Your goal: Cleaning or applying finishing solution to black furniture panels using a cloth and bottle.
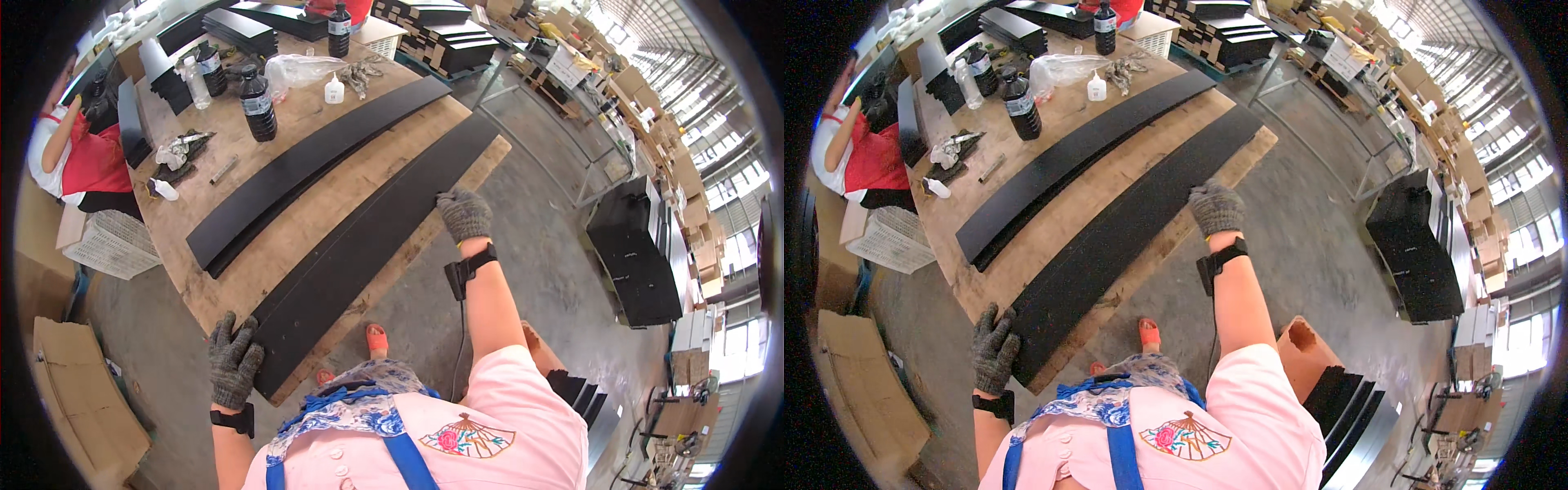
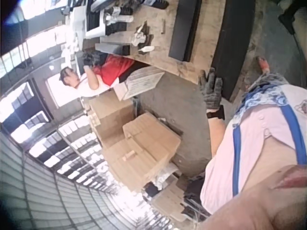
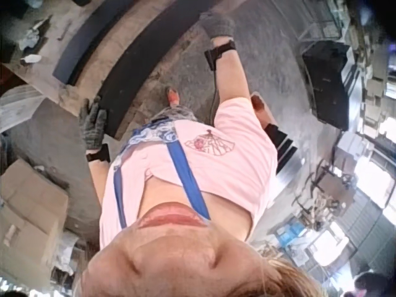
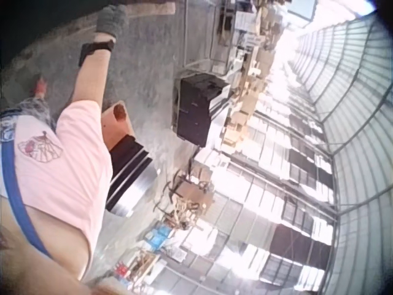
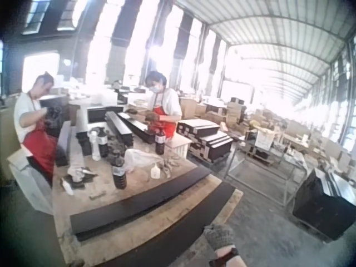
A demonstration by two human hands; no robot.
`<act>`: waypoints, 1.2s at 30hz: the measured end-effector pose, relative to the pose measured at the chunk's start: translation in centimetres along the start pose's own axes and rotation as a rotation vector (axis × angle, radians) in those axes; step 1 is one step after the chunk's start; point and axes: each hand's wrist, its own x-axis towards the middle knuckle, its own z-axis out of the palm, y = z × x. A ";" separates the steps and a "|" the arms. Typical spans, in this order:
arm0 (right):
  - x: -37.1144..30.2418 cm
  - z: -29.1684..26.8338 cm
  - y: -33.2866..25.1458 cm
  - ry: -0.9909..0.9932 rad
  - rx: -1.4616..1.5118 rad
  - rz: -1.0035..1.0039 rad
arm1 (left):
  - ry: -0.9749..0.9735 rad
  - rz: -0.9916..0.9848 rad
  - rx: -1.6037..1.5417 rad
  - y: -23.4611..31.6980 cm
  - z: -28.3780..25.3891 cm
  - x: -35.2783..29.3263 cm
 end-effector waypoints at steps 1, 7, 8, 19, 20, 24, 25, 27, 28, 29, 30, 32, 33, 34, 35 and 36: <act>0.6 -0.2 -0.2 0.009 0.002 0.090 | 0.002 -0.005 -0.012 0.1 -0.1 0.0; -5.2 0.3 -2.7 0.002 0.258 -0.067 | 0.037 -0.042 -0.099 -0.3 0.5 -1.0; -6.3 0.2 -3.7 0.033 0.306 -0.167 | 0.041 -0.062 -0.098 0.0 0.3 -1.0; -5.2 -0.8 -4.7 -0.022 0.139 -0.145 | 0.045 -0.026 -0.084 0.1 0.0 0.3; -7.1 -1.0 -6.0 -0.055 0.222 -0.203 | 0.052 -0.016 -0.082 0.0 0.2 0.2; -18.4 4.8 -8.1 0.204 -0.598 -0.841 | 0.097 -0.019 -0.049 0.1 0.8 0.2; -19.6 2.5 -12.0 -0.034 0.034 -0.738 | 0.120 -0.015 -0.012 -0.4 0.7 -0.3; -20.8 -1.0 -15.0 -0.274 0.639 -0.572 | 0.139 -0.005 0.011 -0.3 0.9 -1.0; -21.0 -1.1 -15.1 -0.258 0.580 -0.534 | 0.154 0.034 -0.014 -0.3 0.8 -0.9; -20.8 -1.0 -15.3 -0.242 0.528 -0.501 | 0.174 0.068 -0.034 -0.4 0.6 -0.7; -19.7 -0.7 -14.7 -0.247 0.527 -0.503 | 0.174 0.063 -0.035 -0.6 0.7 -0.6; -15.7 -0.5 -11.4 -0.151 0.401 -0.346 | 0.210 0.069 -0.079 -1.1 1.0 -0.7; -14.5 -0.4 -10.8 -0.099 0.334 -0.270 | 0.221 0.108 -0.091 -1.3 1.1 -0.5; -14.1 -0.9 -11.5 -0.109 0.332 -0.280 | 0.225 0.095 -0.094 -1.4 1.2 -0.5; -13.8 -1.9 -12.8 -0.123 0.164 -0.231 | 0.229 0.083 -0.106 -1.3 1.1 -0.6; -13.9 -2.3 -13.7 -0.135 -0.003 -0.182 | 0.234 0.071 -0.119 -1.2 1.1 -0.7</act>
